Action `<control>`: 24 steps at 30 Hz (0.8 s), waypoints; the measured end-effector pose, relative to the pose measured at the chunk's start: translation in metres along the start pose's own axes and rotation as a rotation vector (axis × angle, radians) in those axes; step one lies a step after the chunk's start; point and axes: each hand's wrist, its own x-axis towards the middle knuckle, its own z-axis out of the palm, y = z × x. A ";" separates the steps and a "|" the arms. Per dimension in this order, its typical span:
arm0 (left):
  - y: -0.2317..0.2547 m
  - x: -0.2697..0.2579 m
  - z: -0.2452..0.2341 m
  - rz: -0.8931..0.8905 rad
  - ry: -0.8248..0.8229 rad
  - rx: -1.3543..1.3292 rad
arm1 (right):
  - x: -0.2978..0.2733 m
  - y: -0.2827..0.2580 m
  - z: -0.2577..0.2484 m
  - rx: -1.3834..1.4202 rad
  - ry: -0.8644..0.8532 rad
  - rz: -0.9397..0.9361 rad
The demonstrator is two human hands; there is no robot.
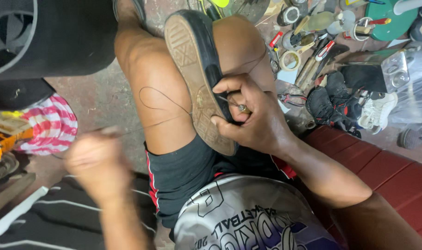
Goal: The person sits on the floor and sews the sole of a black shoe using a needle and thread. They repeatedly push the needle through the shoe's edge and pull the thread tight to secure the sole.
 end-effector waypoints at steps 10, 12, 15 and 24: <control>0.045 -0.009 0.039 0.598 -0.179 0.785 | -0.006 -0.016 -0.020 -0.208 -0.183 0.107; 0.064 -0.012 0.067 0.602 -0.308 0.751 | -0.001 -0.024 -0.036 -0.557 -0.406 0.298; 0.071 -0.012 0.085 0.516 -0.378 0.637 | -0.008 -0.034 -0.066 -0.722 -0.385 0.132; 0.050 -0.003 0.087 0.495 -0.344 0.564 | 0.005 0.004 -0.028 -0.407 -0.011 -0.360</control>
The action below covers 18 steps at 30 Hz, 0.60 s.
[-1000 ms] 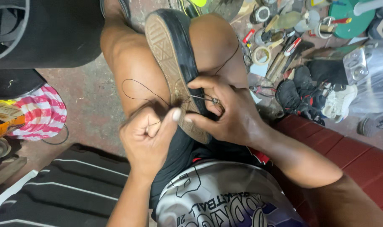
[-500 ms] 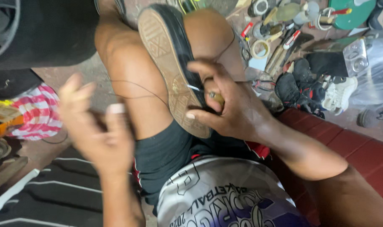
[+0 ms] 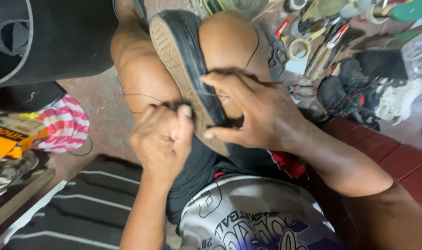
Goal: The person sits on the floor and sews the sole of a black shoe using a needle and thread. They repeatedly push the needle through the shoe's edge and pull the thread tight to secure the sole.
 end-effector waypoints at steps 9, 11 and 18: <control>0.011 -0.005 -0.021 -0.515 -0.101 -0.557 | -0.012 0.020 -0.013 0.267 -0.317 0.254; 0.013 0.002 -0.022 -0.449 -0.148 -0.465 | -0.015 0.028 -0.018 0.493 -0.186 0.223; 0.014 0.024 -0.016 0.012 -0.256 0.006 | -0.009 0.013 0.000 1.357 0.031 0.237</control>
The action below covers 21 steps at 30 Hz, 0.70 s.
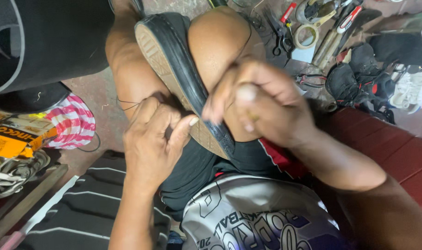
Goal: The person sits on the floor and sews the sole of a black shoe using a needle and thread. They repeatedly push the needle through the shoe's edge and pull the thread tight to secure the sole.
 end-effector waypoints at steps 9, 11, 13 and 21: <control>-0.014 0.003 0.005 0.013 0.031 -0.073 | 0.011 0.007 0.012 -0.366 0.040 0.046; -0.014 0.003 0.002 -0.028 0.052 -0.149 | 0.012 0.008 0.011 -0.311 0.067 0.082; -0.013 -0.003 -0.006 -0.101 0.060 -0.283 | 0.011 0.006 0.009 -0.191 0.120 0.199; -0.051 -0.035 -0.049 -0.255 0.353 0.163 | -0.013 -0.018 -0.033 -0.690 0.326 -0.016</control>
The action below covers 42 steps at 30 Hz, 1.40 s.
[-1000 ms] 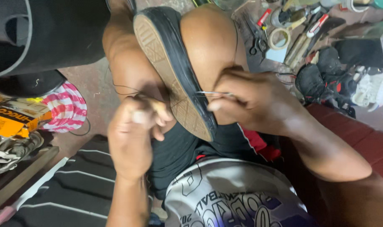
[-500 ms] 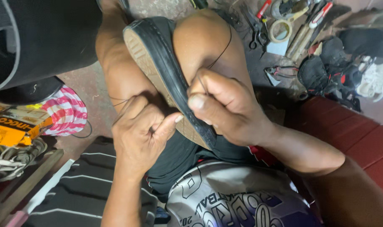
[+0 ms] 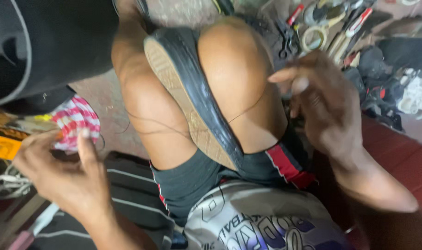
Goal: The person sits on the floor and sews the sole of a black shoe using a needle and thread. They repeatedly push the needle through the shoe's edge and pull the thread tight to secure the sole.
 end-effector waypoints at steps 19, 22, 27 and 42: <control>0.082 0.002 0.053 0.074 -0.360 -0.303 | -0.004 -0.012 0.027 -0.182 -0.270 -0.146; 0.082 0.001 0.055 0.076 -0.355 -0.297 | -0.005 -0.014 0.027 -0.226 -0.262 -0.171; 0.078 0.005 0.052 0.101 -0.386 -0.354 | 0.001 -0.026 0.024 -0.344 -0.303 -0.171; 0.067 0.030 0.042 0.247 -0.499 -0.308 | 0.036 -0.047 0.020 -0.719 -0.448 -0.389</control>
